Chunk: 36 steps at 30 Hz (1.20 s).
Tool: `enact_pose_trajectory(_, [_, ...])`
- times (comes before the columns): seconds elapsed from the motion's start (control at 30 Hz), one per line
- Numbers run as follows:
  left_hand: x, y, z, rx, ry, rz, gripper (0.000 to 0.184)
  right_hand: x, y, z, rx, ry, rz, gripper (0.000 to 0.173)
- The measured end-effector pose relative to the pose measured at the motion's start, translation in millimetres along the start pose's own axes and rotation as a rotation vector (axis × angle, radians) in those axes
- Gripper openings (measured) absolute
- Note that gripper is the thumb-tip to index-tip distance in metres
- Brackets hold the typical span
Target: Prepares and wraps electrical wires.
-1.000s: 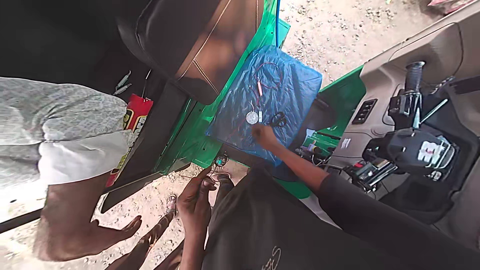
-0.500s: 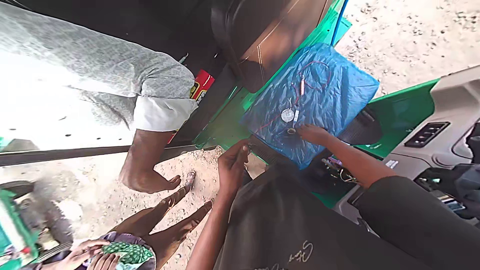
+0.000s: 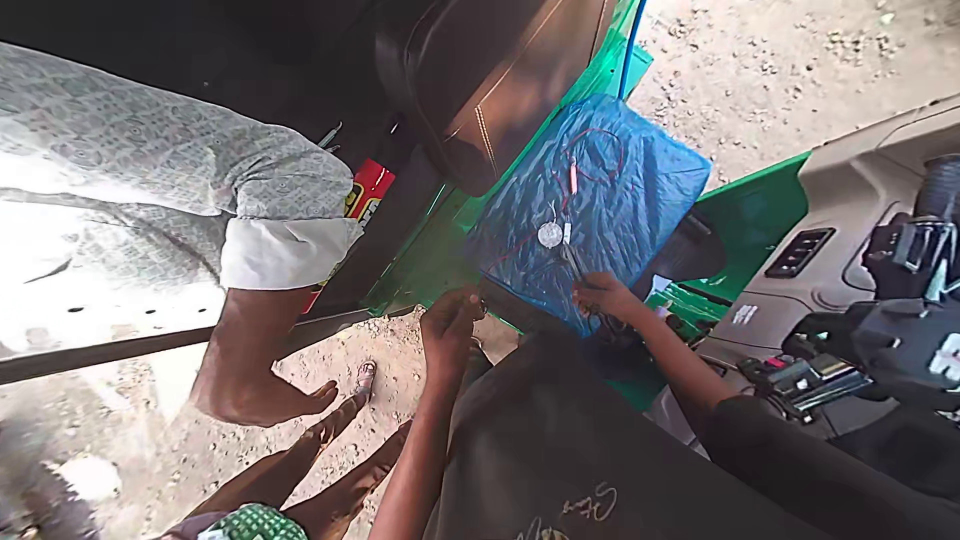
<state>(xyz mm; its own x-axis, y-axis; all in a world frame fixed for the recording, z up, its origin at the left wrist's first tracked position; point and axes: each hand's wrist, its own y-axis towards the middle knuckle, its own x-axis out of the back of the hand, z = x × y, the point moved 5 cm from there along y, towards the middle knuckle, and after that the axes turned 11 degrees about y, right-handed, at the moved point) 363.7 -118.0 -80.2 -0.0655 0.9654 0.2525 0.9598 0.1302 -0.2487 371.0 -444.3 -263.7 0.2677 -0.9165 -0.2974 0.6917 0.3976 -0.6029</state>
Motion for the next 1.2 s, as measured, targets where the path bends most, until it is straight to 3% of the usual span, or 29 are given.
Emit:
enact_pose_trajectory(0.2, [-48.7,0.7,23.1,0.042,-0.169,0.313,0.011,-100.3,-23.2,54.6,0.011,0.013,0.065,0.025])
enact_pose_trajectory(0.33, [-73.3,2.2,30.8,0.152,-0.200,0.355,0.015,-138.1,-34.2,73.9,-0.030,-0.222,0.111,0.026])
enact_pose_trajectory(0.53, [-76.5,-0.5,37.4,0.272,-0.335,0.239,0.017,-115.5,-49.6,67.1,-0.030,0.026,0.373,0.028])
enact_pose_trajectory(0.63, [-79.2,-2.5,37.3,0.298,-0.398,0.237,0.015,-100.2,-56.5,40.1,-0.070,0.298,0.352,0.033])
enact_pose_trajectory(0.77, [-62.5,8.9,30.4,0.284,-0.381,0.145,0.014,-85.0,-68.7,33.3,0.035,0.145,0.327,0.023])
enact_pose_trajectory(0.93, [-56.4,16.5,21.9,0.296,-0.420,0.183,0.015,-95.9,-69.4,31.7,-0.061,0.426,0.554,0.031])
enact_pose_trajectory(1.07, [-50.4,31.0,6.7,0.241,-0.285,0.241,0.016,-122.1,-65.0,31.3,-0.189,0.453,0.568,0.018])
enact_pose_trajectory(1.2, [-11.6,58.0,-9.5,0.229,-0.118,0.012,0.020,-120.9,-74.7,42.1,-0.040,0.603,0.459,0.030])
